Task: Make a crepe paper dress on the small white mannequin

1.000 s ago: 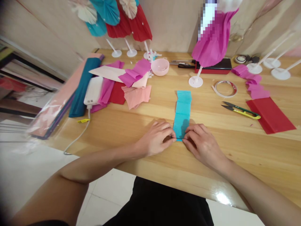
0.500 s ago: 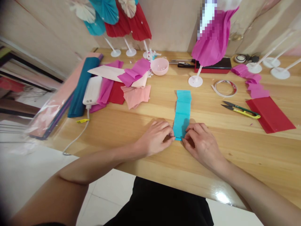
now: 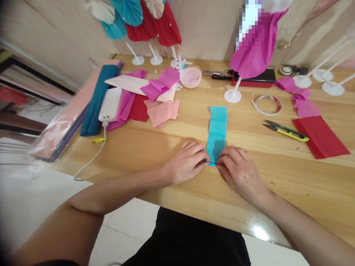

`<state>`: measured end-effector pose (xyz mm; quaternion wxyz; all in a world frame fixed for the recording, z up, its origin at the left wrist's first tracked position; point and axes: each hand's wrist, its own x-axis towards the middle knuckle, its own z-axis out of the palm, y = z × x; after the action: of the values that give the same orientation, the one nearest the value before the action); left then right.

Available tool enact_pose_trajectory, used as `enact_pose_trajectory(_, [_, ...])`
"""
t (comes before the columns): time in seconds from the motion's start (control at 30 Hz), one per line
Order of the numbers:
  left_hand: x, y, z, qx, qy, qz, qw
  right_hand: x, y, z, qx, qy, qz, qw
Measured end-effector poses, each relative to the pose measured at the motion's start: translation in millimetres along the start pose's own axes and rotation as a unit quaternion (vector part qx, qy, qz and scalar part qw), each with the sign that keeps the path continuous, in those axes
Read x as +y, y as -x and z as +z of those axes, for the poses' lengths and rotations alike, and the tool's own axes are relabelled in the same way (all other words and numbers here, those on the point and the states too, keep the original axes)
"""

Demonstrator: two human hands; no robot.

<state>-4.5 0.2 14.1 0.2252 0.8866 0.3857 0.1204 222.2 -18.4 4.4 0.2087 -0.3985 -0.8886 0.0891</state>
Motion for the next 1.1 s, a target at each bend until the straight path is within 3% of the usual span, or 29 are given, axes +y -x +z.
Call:
enact_pose_trajectory(0.4, [-2.8,-0.2,1.7,-0.004,0.016,0.004,1.0,0.7,-0.5,1.3,0.013,-0.023,-0.001,1.0])
enact_pose_trajectory(0.67, [-4.3,0.4,4.3,0.011,0.026,0.016,0.999,4.2,3.0,2.3,0.001,0.063,-0.043,0.997])
enact_pose_trajectory(1.1, [-5.7,0.6,7.8,0.022,0.024,0.027,0.999,1.2,3.7,-1.0,0.012,0.084,-0.081,0.993])
